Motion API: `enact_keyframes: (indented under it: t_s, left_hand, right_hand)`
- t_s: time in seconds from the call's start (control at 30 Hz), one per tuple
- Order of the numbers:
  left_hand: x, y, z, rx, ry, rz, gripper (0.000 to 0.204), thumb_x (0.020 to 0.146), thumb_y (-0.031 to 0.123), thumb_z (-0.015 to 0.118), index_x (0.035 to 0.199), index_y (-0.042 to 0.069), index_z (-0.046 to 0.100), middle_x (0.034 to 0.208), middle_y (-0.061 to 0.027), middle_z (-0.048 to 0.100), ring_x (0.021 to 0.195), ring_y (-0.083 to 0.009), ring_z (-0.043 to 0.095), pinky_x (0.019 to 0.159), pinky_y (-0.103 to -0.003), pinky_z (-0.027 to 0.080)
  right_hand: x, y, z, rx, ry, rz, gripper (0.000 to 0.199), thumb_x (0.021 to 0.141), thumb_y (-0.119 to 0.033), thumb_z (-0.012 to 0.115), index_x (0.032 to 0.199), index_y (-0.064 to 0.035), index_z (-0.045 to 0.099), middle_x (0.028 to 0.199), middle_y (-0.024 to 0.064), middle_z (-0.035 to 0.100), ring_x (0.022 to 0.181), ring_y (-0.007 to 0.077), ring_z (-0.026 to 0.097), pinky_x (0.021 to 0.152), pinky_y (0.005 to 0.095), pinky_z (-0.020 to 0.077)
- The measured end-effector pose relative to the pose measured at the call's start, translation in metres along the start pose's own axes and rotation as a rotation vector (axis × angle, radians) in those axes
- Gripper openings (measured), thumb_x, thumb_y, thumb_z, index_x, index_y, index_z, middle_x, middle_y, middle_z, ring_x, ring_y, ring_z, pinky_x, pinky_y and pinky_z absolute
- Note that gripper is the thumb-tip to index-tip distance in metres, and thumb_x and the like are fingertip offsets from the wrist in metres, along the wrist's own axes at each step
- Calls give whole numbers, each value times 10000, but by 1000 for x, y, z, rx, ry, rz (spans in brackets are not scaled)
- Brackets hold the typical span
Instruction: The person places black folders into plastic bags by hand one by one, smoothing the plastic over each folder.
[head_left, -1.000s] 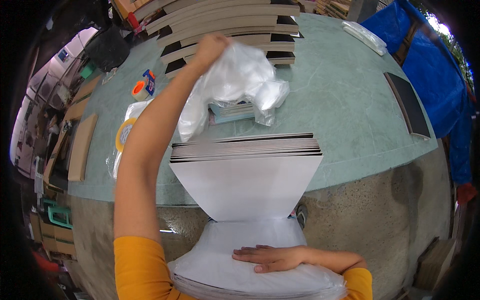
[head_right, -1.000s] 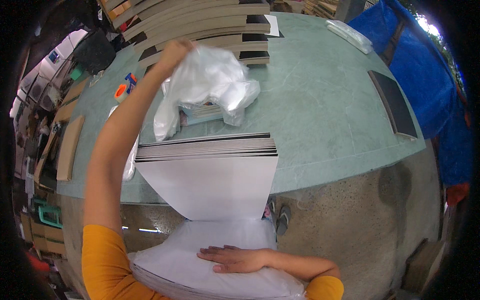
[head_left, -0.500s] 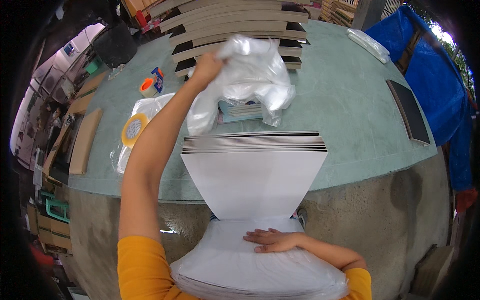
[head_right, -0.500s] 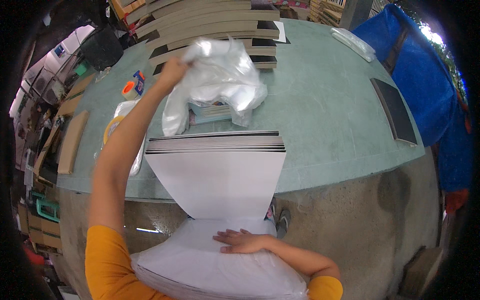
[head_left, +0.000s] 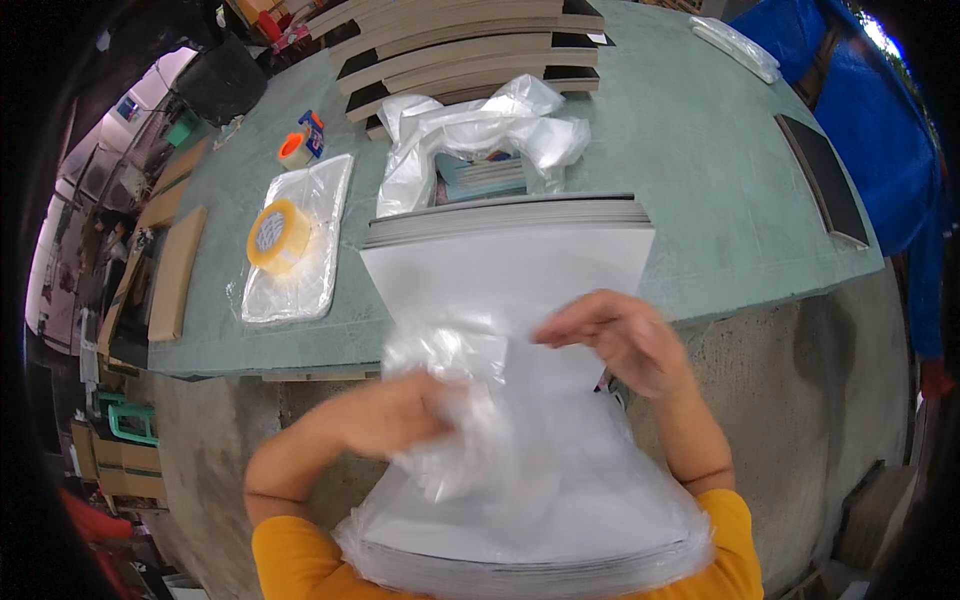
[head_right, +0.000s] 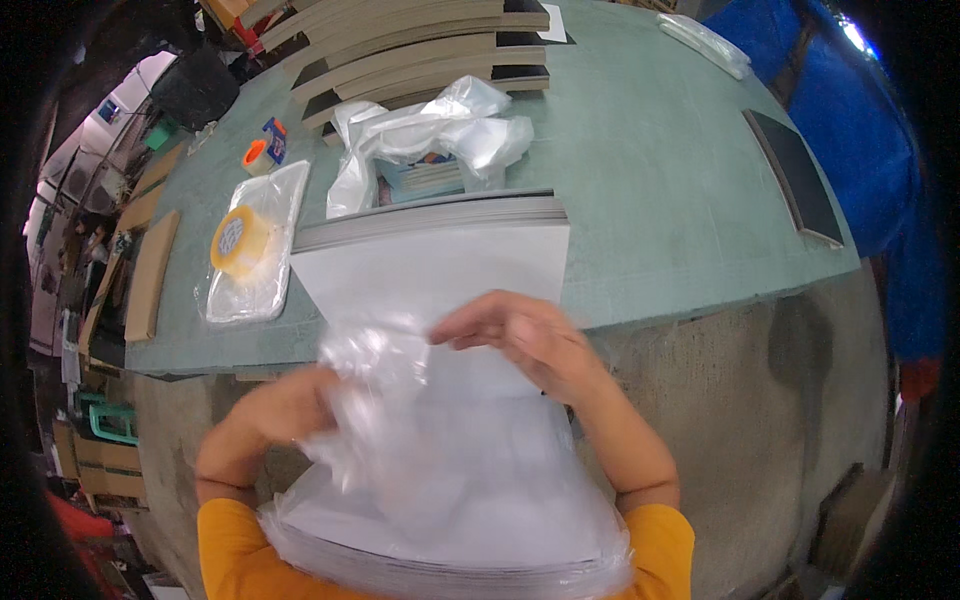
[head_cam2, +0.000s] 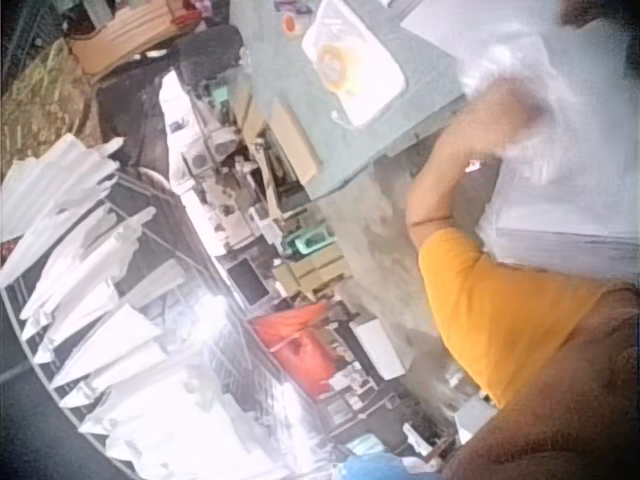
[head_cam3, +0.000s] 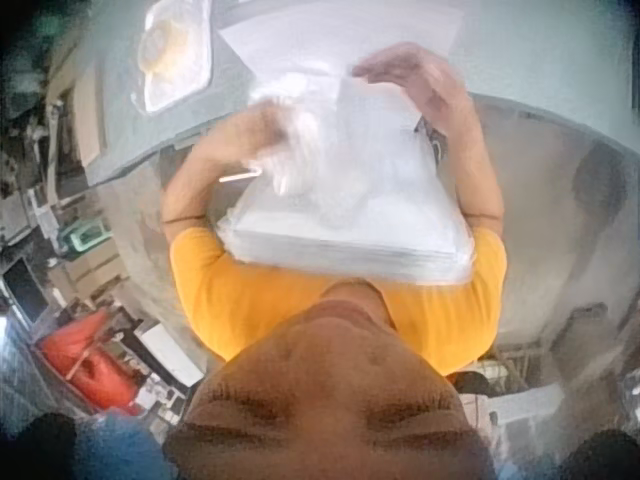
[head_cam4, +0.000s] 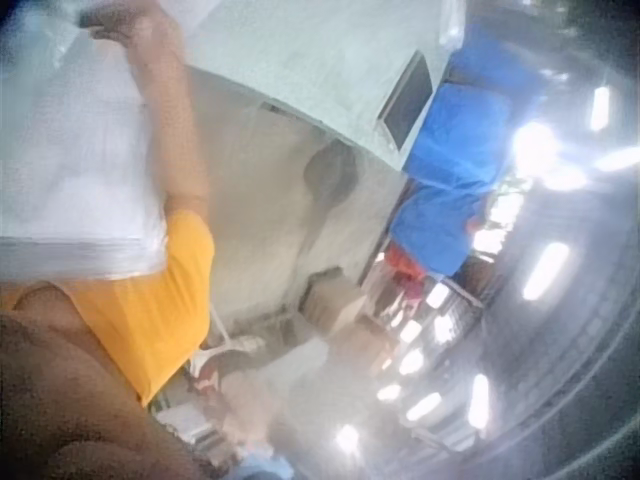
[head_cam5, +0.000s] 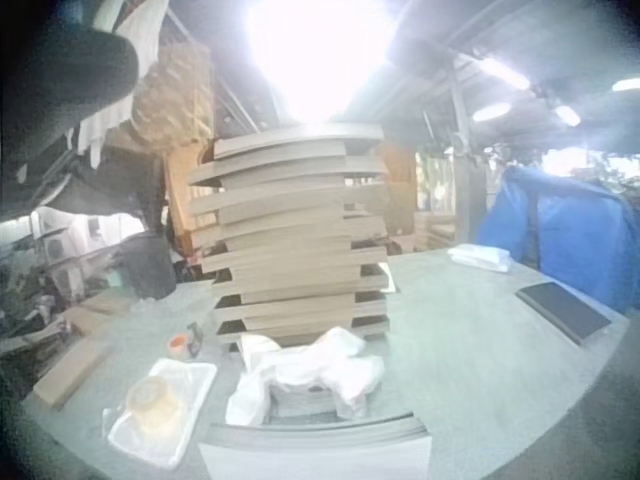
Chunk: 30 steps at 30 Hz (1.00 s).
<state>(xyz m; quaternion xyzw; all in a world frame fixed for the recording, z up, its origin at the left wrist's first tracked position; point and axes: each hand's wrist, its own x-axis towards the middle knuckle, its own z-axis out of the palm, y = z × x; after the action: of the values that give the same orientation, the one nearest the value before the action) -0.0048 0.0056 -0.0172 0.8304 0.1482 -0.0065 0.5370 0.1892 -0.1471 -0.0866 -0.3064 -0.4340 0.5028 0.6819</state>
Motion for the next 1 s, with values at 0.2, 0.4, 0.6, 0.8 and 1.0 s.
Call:
enact_keyframes:
  t_s: [0.2,0.4,0.6,0.8,1.0]
  left_hand:
    - [32,-42,7,-37,339,-308,317,858,257,444,788,-41,526,664,-27,508,642,-109,437,602,-274,374]
    - [32,-57,4,336,323,-113,289,837,269,534,831,-18,503,745,-72,505,631,-121,447,532,-251,359]
    - [10,-32,59,75,388,11,401,689,96,655,1041,25,476,815,-110,498,691,-219,519,617,-296,435]
    - [34,-64,60,69,258,72,326,646,-57,560,956,29,605,904,-106,572,757,-186,547,595,-263,431]
    - [-94,-222,-50,136,818,-387,312,779,25,465,1069,-87,481,1083,-202,527,952,-275,534,830,-320,400]
  right_hand:
    - [-29,40,-18,664,290,370,542,844,-413,466,1178,12,439,1141,112,508,1032,197,500,869,311,402]
    - [-46,29,-32,20,206,507,305,750,-128,628,1000,32,560,863,94,610,762,144,588,689,266,473]
    - [-34,51,-23,130,383,370,260,747,-117,636,960,11,556,853,60,605,713,114,575,658,241,470]
    - [-18,45,-20,360,758,165,182,765,-100,615,924,-35,556,808,52,596,706,125,585,666,258,483]
    - [-75,-4,-80,272,720,8,172,779,-126,604,899,-8,566,854,96,616,725,154,604,646,264,514]
